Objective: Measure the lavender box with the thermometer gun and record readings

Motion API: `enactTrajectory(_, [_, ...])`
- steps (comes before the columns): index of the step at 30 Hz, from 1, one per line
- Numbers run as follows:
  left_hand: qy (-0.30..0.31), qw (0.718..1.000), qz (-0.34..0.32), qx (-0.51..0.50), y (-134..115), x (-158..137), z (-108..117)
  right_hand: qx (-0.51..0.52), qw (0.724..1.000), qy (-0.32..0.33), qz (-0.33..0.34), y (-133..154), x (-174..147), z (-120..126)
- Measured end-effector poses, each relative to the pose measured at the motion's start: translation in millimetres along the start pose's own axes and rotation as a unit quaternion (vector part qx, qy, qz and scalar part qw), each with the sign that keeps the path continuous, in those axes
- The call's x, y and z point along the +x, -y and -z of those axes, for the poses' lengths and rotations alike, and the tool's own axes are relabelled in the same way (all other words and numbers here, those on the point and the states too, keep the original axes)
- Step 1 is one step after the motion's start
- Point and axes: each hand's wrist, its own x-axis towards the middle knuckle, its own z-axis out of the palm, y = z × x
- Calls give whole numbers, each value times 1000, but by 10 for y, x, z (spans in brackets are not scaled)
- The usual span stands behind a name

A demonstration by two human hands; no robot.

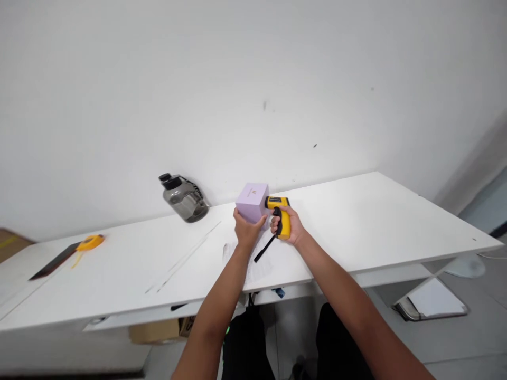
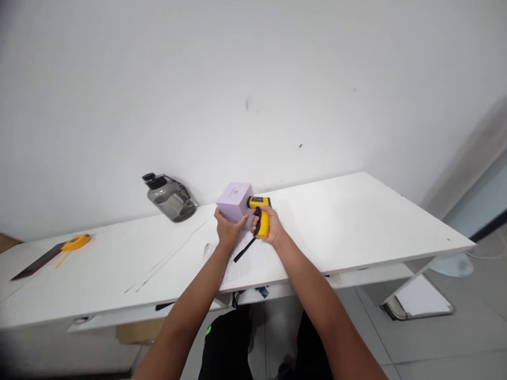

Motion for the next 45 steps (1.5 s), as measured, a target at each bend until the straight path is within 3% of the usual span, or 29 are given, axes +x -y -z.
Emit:
enactTrajectory(11, [-3, 1000, -21, 17, -4, 7, 20, 30, 999, 38, -19, 10, 10, 44])
enactTrajectory(29, [0, 1000, -18, 8, -11, -13, 5, 10, 1000, 20, -8, 12, -31, 10])
enactTrajectory(45, [-3, 1000, -30, -4, 4, -6, -18, -5, 999, 44, -3, 28, 25, 107])
